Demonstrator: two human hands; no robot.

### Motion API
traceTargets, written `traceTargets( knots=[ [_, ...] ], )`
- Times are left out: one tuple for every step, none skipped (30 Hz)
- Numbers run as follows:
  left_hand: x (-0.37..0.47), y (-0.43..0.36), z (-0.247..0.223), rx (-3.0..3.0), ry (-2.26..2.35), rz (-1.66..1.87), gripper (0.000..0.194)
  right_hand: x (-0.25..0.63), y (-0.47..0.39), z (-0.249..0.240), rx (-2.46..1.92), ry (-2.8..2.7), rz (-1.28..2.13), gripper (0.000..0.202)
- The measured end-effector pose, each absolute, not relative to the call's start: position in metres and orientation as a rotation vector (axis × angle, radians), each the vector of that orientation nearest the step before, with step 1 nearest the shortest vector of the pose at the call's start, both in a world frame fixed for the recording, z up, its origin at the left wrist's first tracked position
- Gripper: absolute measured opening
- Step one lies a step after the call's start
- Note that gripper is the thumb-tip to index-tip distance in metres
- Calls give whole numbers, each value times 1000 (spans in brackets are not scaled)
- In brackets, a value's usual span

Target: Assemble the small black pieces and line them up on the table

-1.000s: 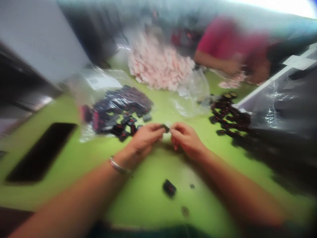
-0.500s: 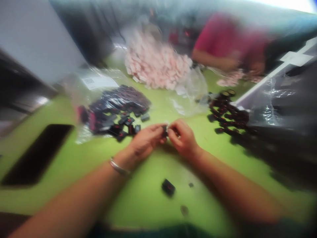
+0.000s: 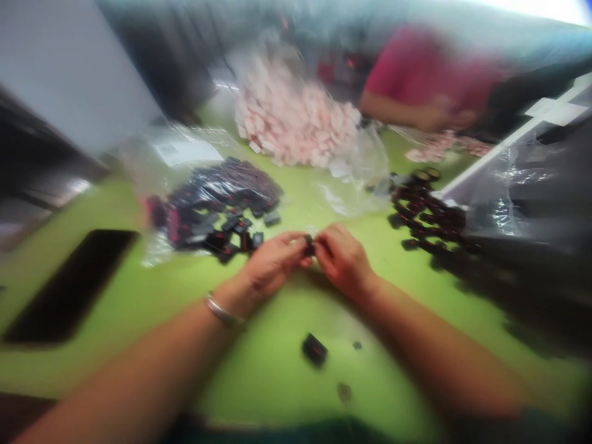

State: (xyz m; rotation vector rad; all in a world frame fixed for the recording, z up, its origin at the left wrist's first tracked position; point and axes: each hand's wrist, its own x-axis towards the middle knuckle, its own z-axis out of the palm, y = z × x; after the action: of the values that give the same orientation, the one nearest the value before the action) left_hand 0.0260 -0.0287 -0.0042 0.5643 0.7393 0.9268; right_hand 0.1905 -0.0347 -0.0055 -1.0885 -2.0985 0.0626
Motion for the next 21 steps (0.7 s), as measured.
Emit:
traceTargets(
  knots=[
    [26,-29,-4,554,743,937,31,191,-35,-5,-1088,-2113,47,11],
    [26,-28,-3,547,745,947,32,192,-35,-5,-1083,-2123,32,12],
    [27,-28,-3,544,746,958,33,192,-35,-5,-1072,-2130,18,12],
    [27,-28,-3,545,745,968,33,193,-36,-5,-1055,-2142,3,13],
    [26,-27,-3,550,744,980,34,193,-37,-5,-1037,-2158,-13,14],
    [26,-26,-4,557,745,992,35,193,-37,-5,-1020,-2177,-31,16],
    [26,-26,-4,567,747,1000,35,193,-38,-4,-1006,-2196,-46,18],
    [25,-25,-4,578,751,1004,36,193,-39,-4,-998,-2213,-52,19],
    [24,-25,-4,589,757,1002,36,193,-39,-4,-996,-2223,-41,20],
    [24,-24,-3,599,761,996,35,193,-39,-3,-995,-2226,-12,20],
    [23,-24,-3,606,763,991,35,194,-38,-2,-992,-2222,40,22],
    [22,-23,-2,610,762,993,34,194,-37,-2,-980,-2210,115,23],
    [22,-23,-2,610,759,1002,33,195,-36,-1,-963,-2186,202,26],
    [21,-22,-1,606,756,1018,32,197,-34,-1,-953,-2142,290,29],
    [20,-21,-1,599,756,1037,32,199,-31,0,-959,-2078,367,32],
    [19,-21,-1,589,761,1056,32,201,-28,-1,-987,-1995,420,34],
    [18,-20,-1,579,769,1071,32,204,-25,-1,-1041,-1906,443,35],
    [18,-19,-2,567,781,1083,31,207,-21,-2,-1116,-1828,439,33],
    [17,-18,-3,556,791,1090,30,209,-17,-4,-1203,-1780,417,28],
    [17,-17,-4,548,799,1094,29,212,-14,-6,-1291,-1773,391,22],
    [17,-16,-5,543,804,1096,28,214,-11,-8,-1378,-1809,376,16]
  ],
)
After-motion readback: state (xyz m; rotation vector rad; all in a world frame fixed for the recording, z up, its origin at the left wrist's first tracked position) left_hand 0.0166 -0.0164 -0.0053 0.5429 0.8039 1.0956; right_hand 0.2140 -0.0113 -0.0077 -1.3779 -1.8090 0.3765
